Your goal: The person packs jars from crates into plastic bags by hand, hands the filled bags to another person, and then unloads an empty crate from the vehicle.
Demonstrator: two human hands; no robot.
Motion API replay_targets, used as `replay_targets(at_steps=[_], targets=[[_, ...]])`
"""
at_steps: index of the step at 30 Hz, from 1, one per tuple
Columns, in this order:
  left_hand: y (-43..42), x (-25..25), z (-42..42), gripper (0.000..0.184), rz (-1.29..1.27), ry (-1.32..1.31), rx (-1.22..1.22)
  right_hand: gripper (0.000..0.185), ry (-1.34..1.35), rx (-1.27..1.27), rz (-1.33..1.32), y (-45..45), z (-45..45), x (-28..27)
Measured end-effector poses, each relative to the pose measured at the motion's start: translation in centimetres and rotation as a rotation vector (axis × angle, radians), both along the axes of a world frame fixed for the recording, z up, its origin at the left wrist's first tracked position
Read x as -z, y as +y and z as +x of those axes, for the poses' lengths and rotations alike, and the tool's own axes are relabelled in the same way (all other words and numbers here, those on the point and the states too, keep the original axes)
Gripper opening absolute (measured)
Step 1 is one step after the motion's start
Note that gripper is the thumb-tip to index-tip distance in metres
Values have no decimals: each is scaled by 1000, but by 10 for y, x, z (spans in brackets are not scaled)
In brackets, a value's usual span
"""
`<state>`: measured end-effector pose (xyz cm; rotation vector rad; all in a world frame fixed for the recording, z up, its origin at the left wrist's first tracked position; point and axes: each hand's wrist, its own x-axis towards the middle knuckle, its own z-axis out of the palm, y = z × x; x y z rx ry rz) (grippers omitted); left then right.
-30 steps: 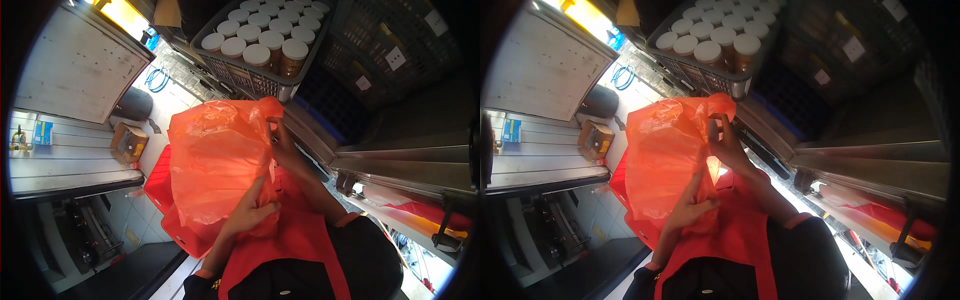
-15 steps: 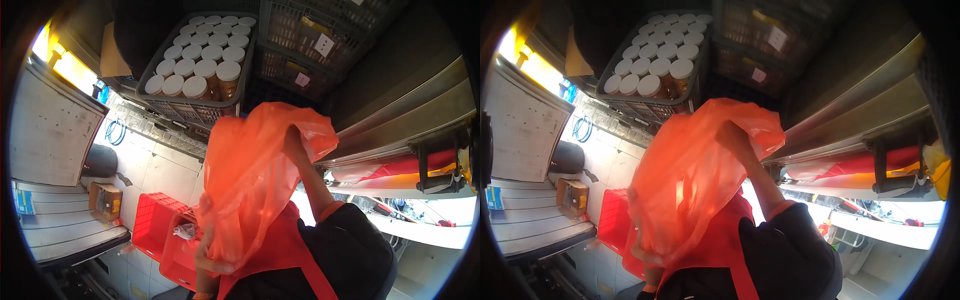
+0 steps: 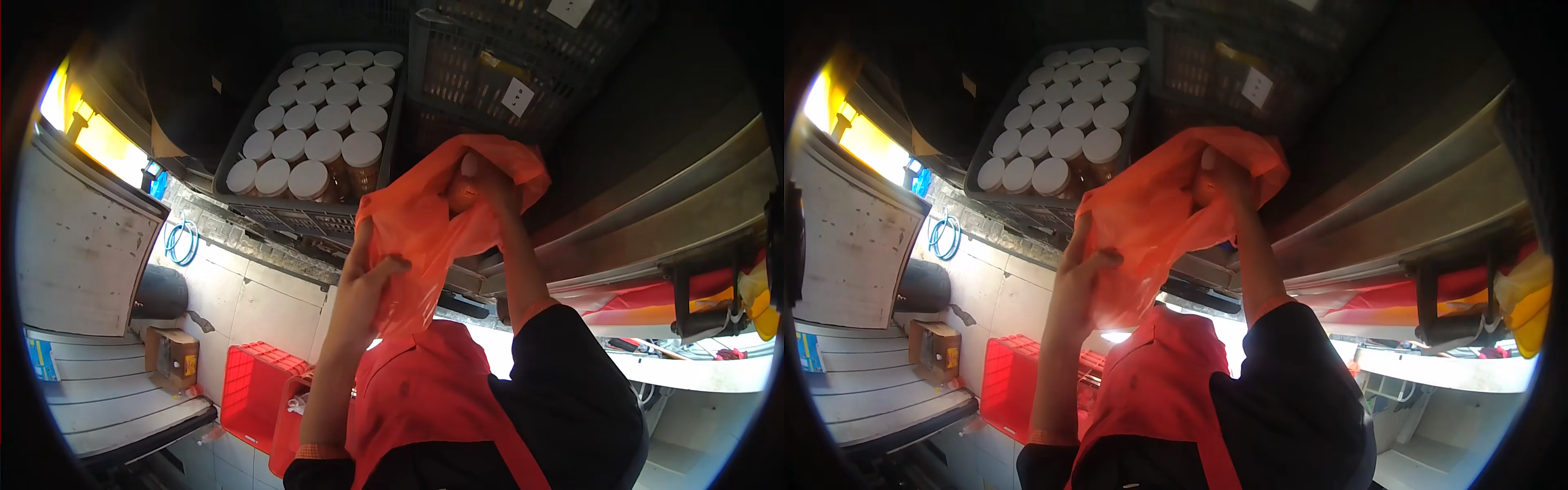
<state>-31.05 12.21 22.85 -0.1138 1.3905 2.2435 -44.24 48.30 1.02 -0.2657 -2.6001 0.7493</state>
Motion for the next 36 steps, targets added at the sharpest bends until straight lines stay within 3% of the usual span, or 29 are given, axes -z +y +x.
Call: replay_targets(at_steps=[3, 5, 7, 8, 10, 12, 14, 16, 19, 21, 26, 31, 34, 36], targets=[[17, 13, -8, 91, -22, 75, 43, 42, -64, -29, 108, -19, 11, -35], [25, 17, -12, 92, -147, 162, -35, 33, -354, -28, 323, -37, 32, -84], [25, 29, -18, 92, -141, 96, -12, 27, -299, -339, -60, -82, 64, -199], [27, 38, -19, 93, -159, 71, -8, 27, -300, -358, -66, -101, 55, -232], [25, 39, -20, 94, -169, -32, 43, 28, -134, -361, -366, -140, 24, -272], [23, 48, -14, 94, -174, -24, 60, 40, -58, -499, 0, -161, -48, -219], [22, 67, -3, 92, -205, 34, 97, 67, -389, -420, 500, -198, -99, -158], [26, 69, 0, 92, -213, 51, 75, 84, -251, -334, 730, -218, -113, -100], [22, 71, -9, 92, -186, 16, 77, 87, -370, -229, 832, -243, -109, -102], [20, 74, -11, 91, -152, -38, 127, 89, -383, -211, 756, -241, -116, -89], [16, 77, -31, 90, -96, 124, 73, 85, -166, -213, 539, -234, -102, -134], [5, 45, -49, 90, -72, 20, 175, 74, 332, -129, 356, -213, -17, -259], [5, 42, -56, 86, 29, 2, 141, 68, 329, -14, 293, -200, 73, -342], [6, 40, -62, 87, 4, -49, 156, 68, 313, 26, 265, -192, 100, -350]])
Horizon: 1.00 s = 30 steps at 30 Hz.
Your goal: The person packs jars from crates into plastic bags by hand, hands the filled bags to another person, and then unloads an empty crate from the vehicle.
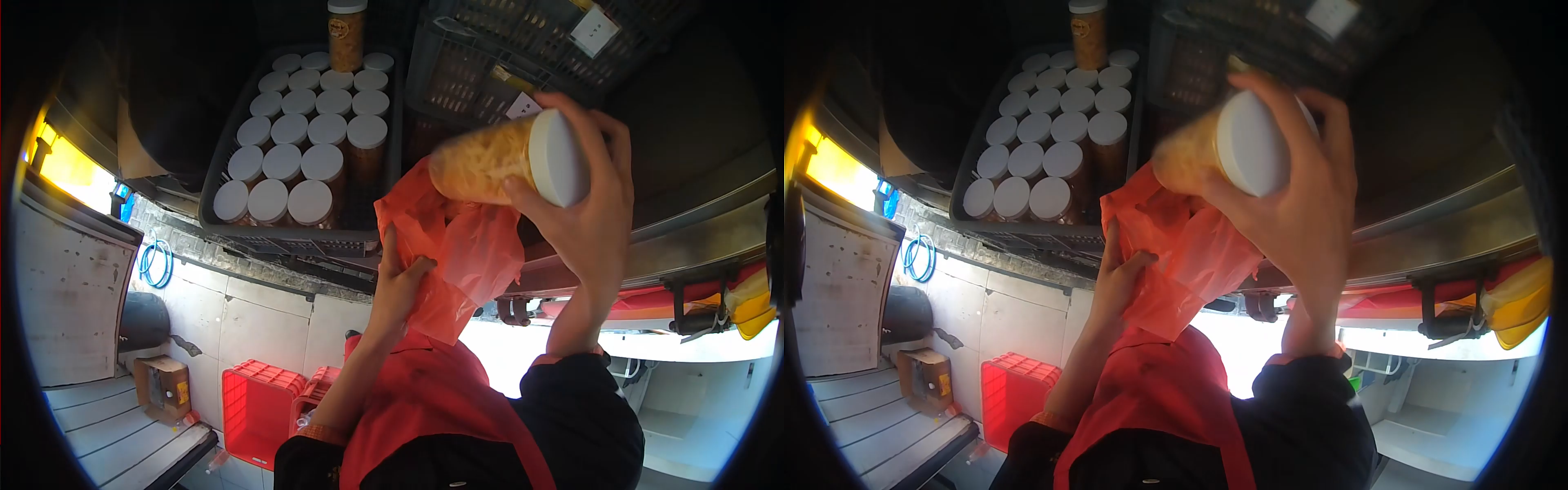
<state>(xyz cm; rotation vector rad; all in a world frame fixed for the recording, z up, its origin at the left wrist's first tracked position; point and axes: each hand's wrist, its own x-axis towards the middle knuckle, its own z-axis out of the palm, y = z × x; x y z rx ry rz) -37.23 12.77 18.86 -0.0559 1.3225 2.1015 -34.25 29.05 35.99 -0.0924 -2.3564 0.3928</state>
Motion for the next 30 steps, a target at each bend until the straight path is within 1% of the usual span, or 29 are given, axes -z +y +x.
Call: replay_targets(at_steps=[1, 2, 3, 4, 6, 7, 8, 9, 10, 11, 12, 13, 14, 15, 16, 17, 19, 20, 21, 23, 24, 25, 26, 27, 28, 29, 30], targets=[[2, 2, -2, 87, 2, 0, 1, 69, -125, 52, 14, 5, 6, 6], [5, 5, -4, 87, 73, 7, -31, 69, -251, 99, 30, 10, 7, 15], [9, 7, -5, 88, 143, 15, -67, 69, -316, 88, 16, 15, 0, 33], [9, 4, -6, 88, 140, 15, -75, 68, -381, 76, -4, 21, -11, 60], [8, -4, -5, 90, 35, 25, 2, 70, -448, 70, 34, 34, -36, 125], [10, -1, -6, 90, 24, 29, 1, 70, -541, 99, 38, 36, -51, 153], [12, 3, -6, 91, 77, 71, 27, 70, -632, 129, 43, 41, -63, 179], [15, 6, -8, 93, 131, 111, 54, 70, -628, 127, 34, 50, -71, 206], [16, 1, -8, 93, 124, 109, 55, 63, -645, 110, 96, 59, -76, 231], [15, -9, -7, 96, 103, 85, 36, 56, -667, 91, 159, 65, -76, 249], [15, -14, -7, 98, 83, 65, 10, 56, -671, 81, 157, 71, -70, 260], [16, -10, -9, 98, 79, 70, -11, 50, -469, 44, 243, 77, -64, 267], [18, -4, -11, 98, 47, 150, -47, 44, -257, -3, 322, 78, -71, 269], [18, 0, -12, 99, 9, 222, -82, 44, -247, -36, 319, 67, -80, 234], [19, 1, -12, 99, -3, 222, -110, 42, -473, -38, 113, 52, -82, 168], [19, 2, -12, 100, -12, 191, -103, 40, -703, -34, -94, 40, -86, 131], [18, 4, -7, 101, -25, 159, -91, 38, -140, -245, -57, 23, -138, 124], [18, 5, -4, 100, -7, 112, -73, 41, -249, -253, 20, 17, -176, 134], [19, 7, 1, 99, 12, 62, -52, 44, -360, -257, 99, 11, -212, 158], [23, 29, 9, 99, -26, 93, -40, 62, -569, -120, 329, -4, -263, 228], [22, 40, 10, 99, -66, 126, -27, 62, -566, -122, 333, -10, -276, 261], [19, 47, 10, 99, -64, 130, -27, 70, -489, -74, 439, -14, -286, 290], [18, 53, 11, 98, -78, 146, -27, 78, -417, -19, 545, -15, -291, 303], [18, 52, 13, 97, -86, 157, -24, 78, -426, -8, 552, -15, -288, 288], [19, 49, 15, 97, -71, 147, -16, 77, -552, -80, 432, -11, -285, 271], [17, 34, 13, 97, -13, 94, -47, 76, -679, -149, 304, -8, -280, 253], [14, 23, 11, 96, 41, 46, -76, 75, -708, -148, 312, -6, -277, 240]])
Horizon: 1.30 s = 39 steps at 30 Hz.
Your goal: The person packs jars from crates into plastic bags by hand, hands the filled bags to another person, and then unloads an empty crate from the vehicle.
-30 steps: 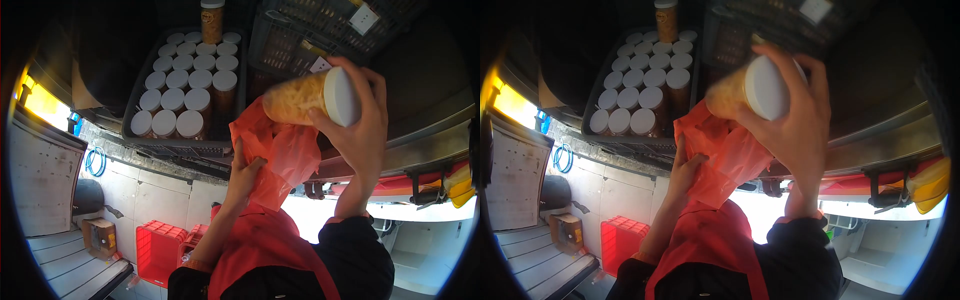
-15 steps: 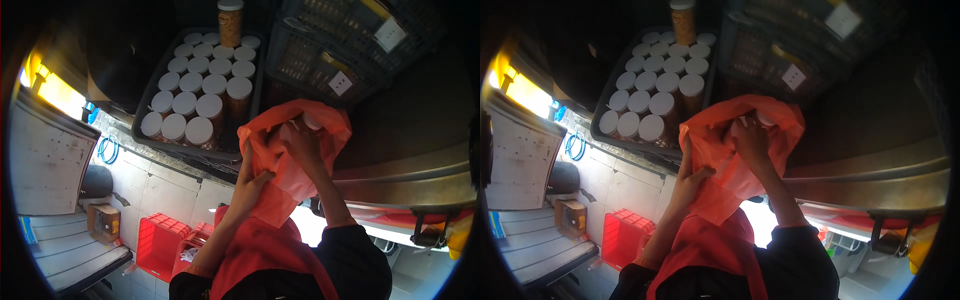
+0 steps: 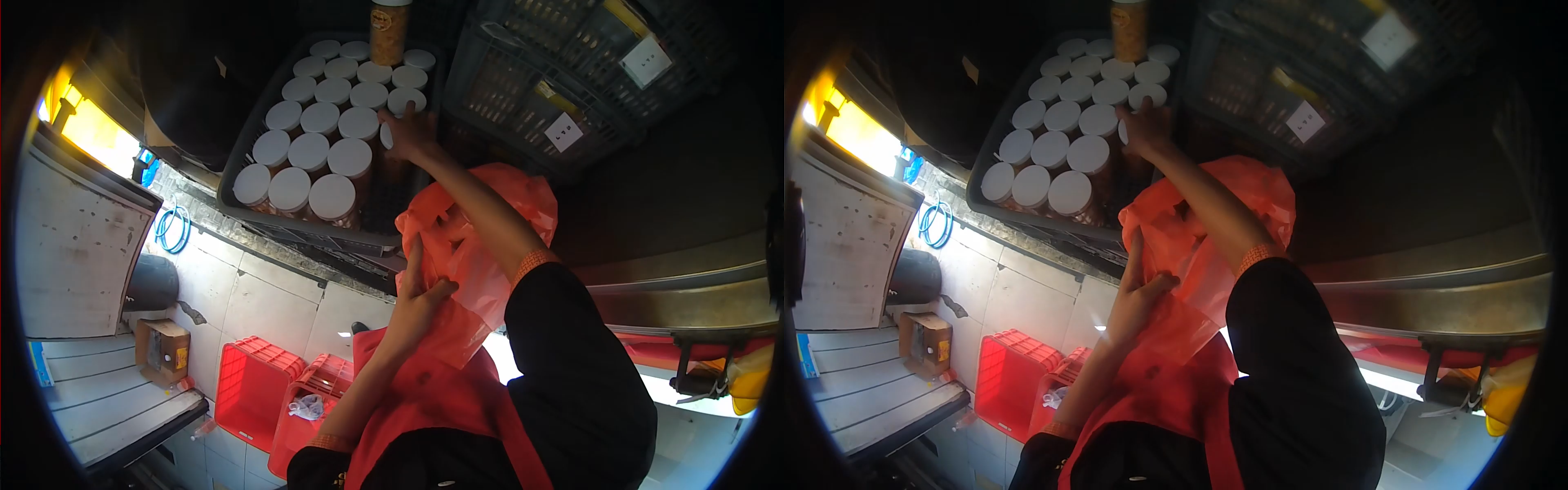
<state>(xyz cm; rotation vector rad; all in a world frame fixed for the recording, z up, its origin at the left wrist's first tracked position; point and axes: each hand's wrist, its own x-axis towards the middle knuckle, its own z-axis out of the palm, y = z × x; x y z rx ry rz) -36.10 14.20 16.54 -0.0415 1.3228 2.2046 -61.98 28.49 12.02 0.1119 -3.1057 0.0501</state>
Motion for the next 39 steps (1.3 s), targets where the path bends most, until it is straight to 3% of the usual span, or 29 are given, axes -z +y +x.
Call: replay_targets(at_steps=[3, 6, 7, 9, 11, 14, 16, 19, 22, 24, 26, 27, 29, 31, 33, 35, 37, 39], targets=[[-7, -12, -7, 94, -17, -18, 31, 71, 165, -36, -4, -7, 23, -46], [-10, -16, -15, 95, 21, -14, 27, 58, 590, -39, -143, 0, 105, -137], [-10, -16, -19, 95, 24, -16, 36, 55, 640, -12, -93, 3, 145, -177], [-11, -17, -25, 95, -10, 14, 25, 59, 628, 9, -349, 19, 216, -235], [-12, -19, -27, 95, -4, -9, 27, 66, 594, 59, -415, 24, 264, -251], [-14, -25, -24, 94, -3, -22, 32, 69, 313, 79, -143, 21, 267, -214], [-15, -32, -22, 94, 7, -10, 34, 66, 180, 135, -206, 22, 243, -148], [-15, -36, -17, 94, -28, -74, 78, 59, 101, 130, -126, 20, 217, -62], [-6, -12, -19, 95, -58, 135, 27, 53, 112, 7, -57, 30, 202, 4], [-3, 0, -21, 93, -38, 191, -31, 50, 143, -108, 3, 33, 193, -10], [-8, -1, -28, 92, -26, 236, -103, 45, -202, -9, -315, 20, 187, -84], [-12, -9, -29, 87, -54, 183, -71, 45, -221, -31, -320, 7, 178, -104], [-17, -16, -26, 84, -85, 133, -36, 55, 9, -150, -296, -22, 130, -131], [-15, -19, -24, 70, -92, 91, -111, 67, 64, -506, -276, -34, 55, -49], [-12, -2, -23, 62, -97, 173, -145, 75, 104, -606, 120, -56, 22, 4], [-11, 0, -25, 55, -90, 251, -167, 82, 158, -576, 119, -67, 10, 24], [-16, -11, -23, 47, -50, 104, -119, 89, 193, -560, 127, -66, 3, 27], [-17, -8, -23, 45, -54, 118, -109, 101, 211, -582, 106, -63, 3, 25]])
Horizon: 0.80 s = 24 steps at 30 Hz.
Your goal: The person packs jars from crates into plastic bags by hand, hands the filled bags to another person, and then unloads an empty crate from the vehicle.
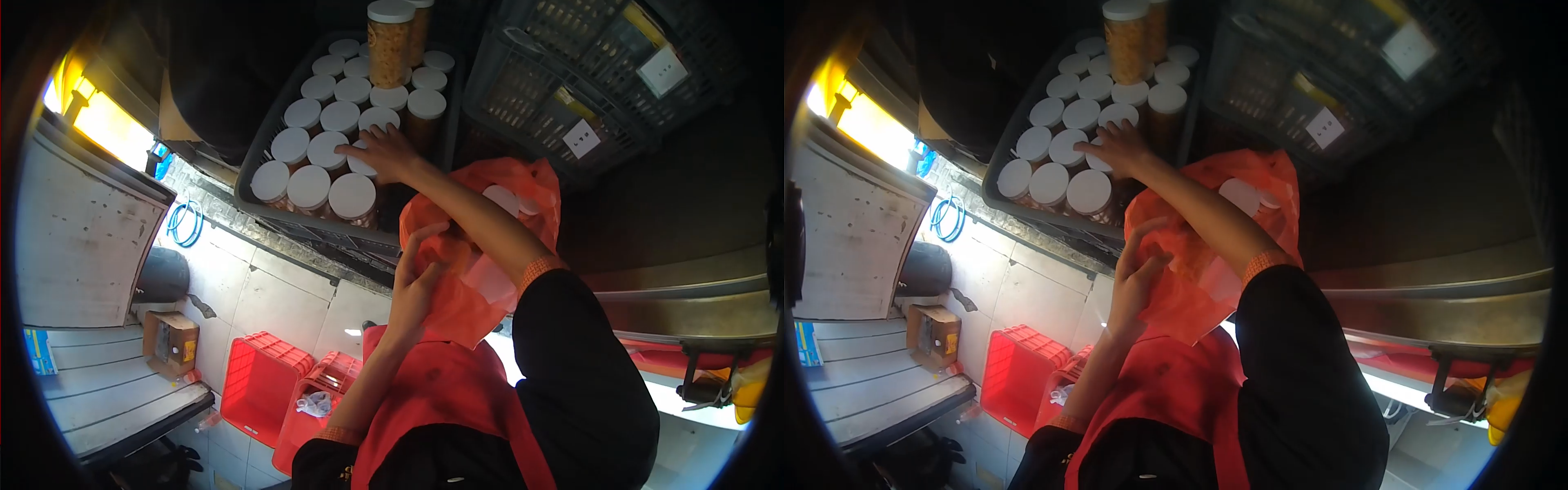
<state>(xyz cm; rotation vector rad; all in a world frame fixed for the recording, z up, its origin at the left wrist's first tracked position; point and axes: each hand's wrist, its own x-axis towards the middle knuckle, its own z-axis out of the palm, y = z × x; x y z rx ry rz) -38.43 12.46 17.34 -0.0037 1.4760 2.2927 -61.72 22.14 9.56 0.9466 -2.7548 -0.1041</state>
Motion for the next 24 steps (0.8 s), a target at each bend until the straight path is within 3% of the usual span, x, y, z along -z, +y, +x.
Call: replay_targets(at_steps=[4, 6, 10, 13, 17, 24], targets=[[-1, -1, 3, 37, 22, -27, 66, 100, -1, -30, -39, 13, 6, -39], [2, -7, 0, 35, 18, -7, 68, 87, -53, 77, -239, 27, 29, -91], [5, -9, 0, 31, 19, 83, 41, 70, 138, 226, -563, 73, 150, -225], [4, -24, 2, 26, 75, -6, -49, 67, 233, 426, -662, 94, 239, -268], [0, -33, 2, 23, 83, -26, -46, 67, -8, 709, -559, 106, 276, -236], [13, -43, 8, 20, 215, 128, -7, 75, -305, 973, -443, 145, 262, -106]])
